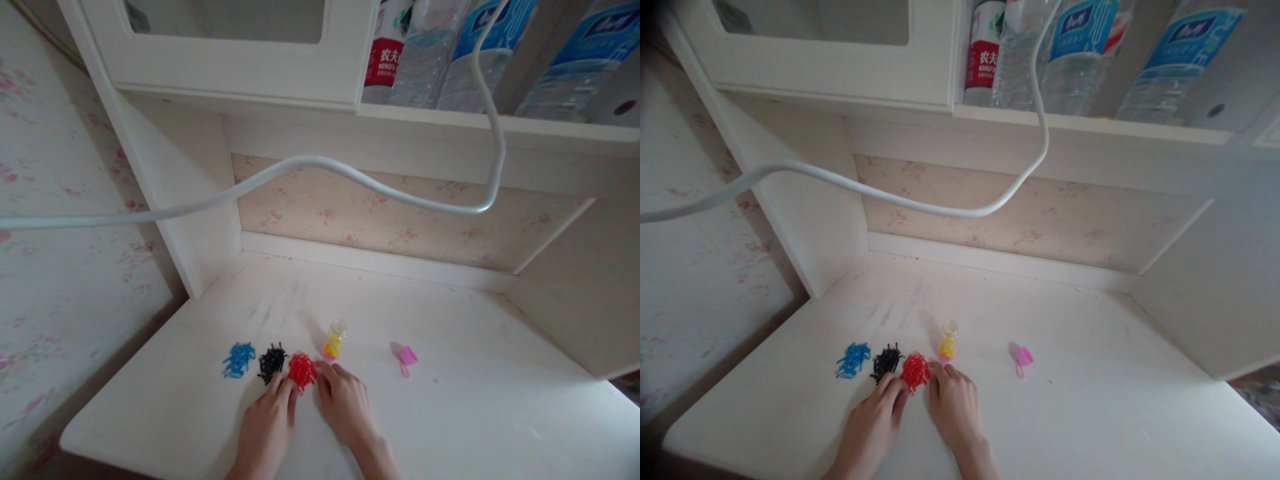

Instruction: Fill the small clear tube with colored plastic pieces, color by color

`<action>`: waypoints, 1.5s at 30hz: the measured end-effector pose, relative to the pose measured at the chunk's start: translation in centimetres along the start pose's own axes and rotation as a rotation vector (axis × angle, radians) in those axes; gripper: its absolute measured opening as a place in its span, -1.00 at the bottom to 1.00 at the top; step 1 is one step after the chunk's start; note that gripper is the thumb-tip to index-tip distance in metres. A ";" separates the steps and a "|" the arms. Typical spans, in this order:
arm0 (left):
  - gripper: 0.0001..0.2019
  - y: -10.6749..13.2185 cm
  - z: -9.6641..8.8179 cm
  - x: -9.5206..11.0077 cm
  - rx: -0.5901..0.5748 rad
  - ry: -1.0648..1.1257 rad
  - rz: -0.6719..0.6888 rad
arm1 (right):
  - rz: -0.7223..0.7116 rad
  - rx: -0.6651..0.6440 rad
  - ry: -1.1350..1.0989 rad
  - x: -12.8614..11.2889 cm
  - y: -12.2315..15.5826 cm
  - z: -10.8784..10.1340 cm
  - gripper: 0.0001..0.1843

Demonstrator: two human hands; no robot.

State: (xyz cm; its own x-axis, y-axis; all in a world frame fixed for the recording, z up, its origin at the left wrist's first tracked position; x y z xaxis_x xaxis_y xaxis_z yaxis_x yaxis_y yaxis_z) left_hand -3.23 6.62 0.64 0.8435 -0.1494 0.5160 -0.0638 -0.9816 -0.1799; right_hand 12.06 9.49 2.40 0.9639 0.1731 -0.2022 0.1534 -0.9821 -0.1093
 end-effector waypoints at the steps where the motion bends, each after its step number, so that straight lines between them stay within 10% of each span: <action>1: -0.75 0.0 -0.1 0.0 0.006 0.003 -0.002 | 0.008 0.008 0.006 0.0 0.0 0.0 -0.71; 23: -0.73 -0.3 -1.7 -0.1 0.142 0.230 0.101 | 0.031 0.134 -0.022 0.4 1.3 0.2 -0.69; 35: -0.73 -7.5 -6.5 7.2 0.226 0.489 0.243 | 0.174 0.251 -0.343 2.7 2.6 0.7 -0.55; 45: -0.81 -9.9 -5.3 8.9 0.154 0.488 0.314 | 0.193 0.276 -0.403 3.3 2.6 0.7 -0.57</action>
State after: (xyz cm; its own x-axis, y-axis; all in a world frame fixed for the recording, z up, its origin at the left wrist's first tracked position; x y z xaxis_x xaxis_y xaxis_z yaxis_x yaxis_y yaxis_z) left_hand 2.05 14.40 11.45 0.4520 -0.5023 0.7371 -0.1615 -0.8588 -0.4862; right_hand 15.47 7.52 0.73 0.8006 0.0594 -0.5962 -0.1338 -0.9522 -0.2745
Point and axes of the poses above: each hand's wrist, its own y-axis away from the middle knuckle, its own z-axis out of the palm, x = y × z, the point moved 5 cm from there along -y, towards the middle knuckle, and after that the axes turned 15 degrees about y, right-handed, at the moved point
